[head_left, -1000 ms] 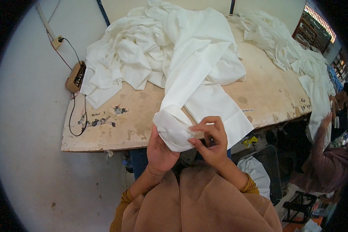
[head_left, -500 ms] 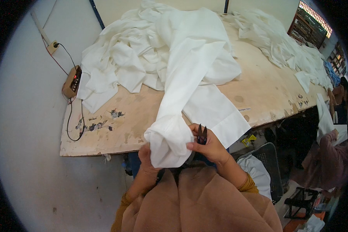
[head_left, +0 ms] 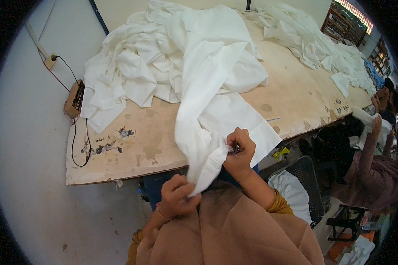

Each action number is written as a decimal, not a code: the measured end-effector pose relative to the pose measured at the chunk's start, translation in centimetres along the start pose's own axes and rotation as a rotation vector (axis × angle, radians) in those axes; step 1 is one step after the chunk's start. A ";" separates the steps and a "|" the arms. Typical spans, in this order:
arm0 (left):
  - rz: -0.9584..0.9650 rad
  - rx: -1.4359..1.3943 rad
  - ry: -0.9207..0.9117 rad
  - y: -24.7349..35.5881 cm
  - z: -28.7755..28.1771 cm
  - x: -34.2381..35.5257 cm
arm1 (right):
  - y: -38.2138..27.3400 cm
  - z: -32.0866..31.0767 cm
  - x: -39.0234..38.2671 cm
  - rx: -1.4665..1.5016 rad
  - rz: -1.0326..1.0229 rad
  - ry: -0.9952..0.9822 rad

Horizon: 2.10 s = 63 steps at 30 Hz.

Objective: The person uses shears to cut white fabric pieces on a worktable, trimming edges and separating sections. The person repeatedly lifts and repositions the fabric to access different areas for cutting.

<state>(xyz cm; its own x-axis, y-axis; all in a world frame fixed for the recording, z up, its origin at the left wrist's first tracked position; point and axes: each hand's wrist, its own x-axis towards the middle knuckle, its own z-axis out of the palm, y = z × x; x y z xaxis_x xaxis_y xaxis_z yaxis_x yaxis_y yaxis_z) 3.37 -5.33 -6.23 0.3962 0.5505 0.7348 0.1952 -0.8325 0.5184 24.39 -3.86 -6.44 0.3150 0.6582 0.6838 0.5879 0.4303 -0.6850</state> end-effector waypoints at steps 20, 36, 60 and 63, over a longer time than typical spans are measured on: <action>-0.585 0.449 -0.049 0.1 -12.6 1.2 | 0.9 -11.1 -1.8 -0.701 -0.133 -0.794; -0.746 -0.531 -0.044 1.7 0.6 1.2 | -4.3 -3.9 -1.0 0.195 0.120 -0.608; -0.684 -0.740 -0.099 2.0 0.1 1.7 | -2.8 -1.6 0.5 0.074 0.187 -0.435; -0.771 -0.942 -0.028 2.7 -0.4 2.2 | -4.2 -3.2 0.7 -0.017 0.054 -0.487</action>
<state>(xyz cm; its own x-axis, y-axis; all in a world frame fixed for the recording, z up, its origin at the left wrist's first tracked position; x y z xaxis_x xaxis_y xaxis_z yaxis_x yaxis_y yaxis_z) 4.42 -6.37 -3.06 0.4855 0.8696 0.0898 -0.3349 0.0901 0.9379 24.52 -7.23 -2.27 -0.0374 0.8935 0.4476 0.5939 0.3801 -0.7091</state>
